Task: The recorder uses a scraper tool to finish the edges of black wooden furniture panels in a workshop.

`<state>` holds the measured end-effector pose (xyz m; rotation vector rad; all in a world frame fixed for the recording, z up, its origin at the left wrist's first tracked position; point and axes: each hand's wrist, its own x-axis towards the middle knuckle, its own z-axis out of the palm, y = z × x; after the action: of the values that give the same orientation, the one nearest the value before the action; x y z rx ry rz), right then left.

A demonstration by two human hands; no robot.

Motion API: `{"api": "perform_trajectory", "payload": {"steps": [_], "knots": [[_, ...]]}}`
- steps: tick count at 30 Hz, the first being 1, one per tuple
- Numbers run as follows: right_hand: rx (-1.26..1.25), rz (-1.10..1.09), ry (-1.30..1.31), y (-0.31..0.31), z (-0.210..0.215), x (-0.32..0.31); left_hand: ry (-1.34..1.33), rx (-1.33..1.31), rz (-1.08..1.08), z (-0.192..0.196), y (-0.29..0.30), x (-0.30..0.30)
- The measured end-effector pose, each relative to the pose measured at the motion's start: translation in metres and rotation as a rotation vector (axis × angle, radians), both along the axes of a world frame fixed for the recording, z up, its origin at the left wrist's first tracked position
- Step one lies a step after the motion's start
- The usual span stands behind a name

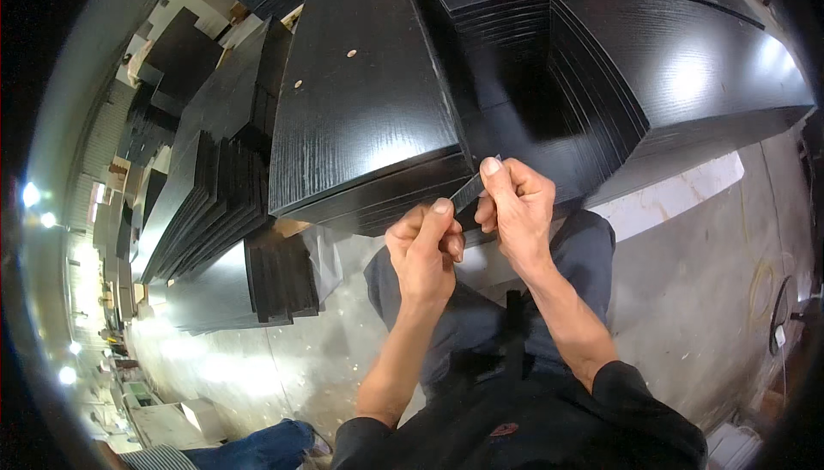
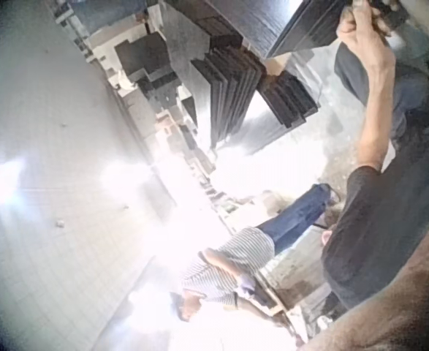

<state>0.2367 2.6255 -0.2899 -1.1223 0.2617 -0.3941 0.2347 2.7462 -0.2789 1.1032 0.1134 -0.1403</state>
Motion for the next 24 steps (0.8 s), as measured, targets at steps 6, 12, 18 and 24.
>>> {"api": "perform_trajectory", "payload": {"steps": [6, 12, 18, 24], "knots": [[-0.082, -0.017, -0.104, -0.002, 0.051, 0.003, -0.207, -0.038, -0.031, 0.03, -0.001, 0.006], [-0.056, -0.031, 0.008, 0.0, -0.007, 0.003, 0.005, 0.04, 0.02, -0.016, 0.002, 0.004], [-0.081, 0.04, -0.081, -0.007, 0.02, -0.006, -0.098, 0.099, 0.029, 0.01, -0.002, -0.003], [-0.065, -0.007, -0.147, -0.007, 0.001, 0.006, -0.082, 0.155, 0.041, -0.001, -0.006, 0.005]]}}
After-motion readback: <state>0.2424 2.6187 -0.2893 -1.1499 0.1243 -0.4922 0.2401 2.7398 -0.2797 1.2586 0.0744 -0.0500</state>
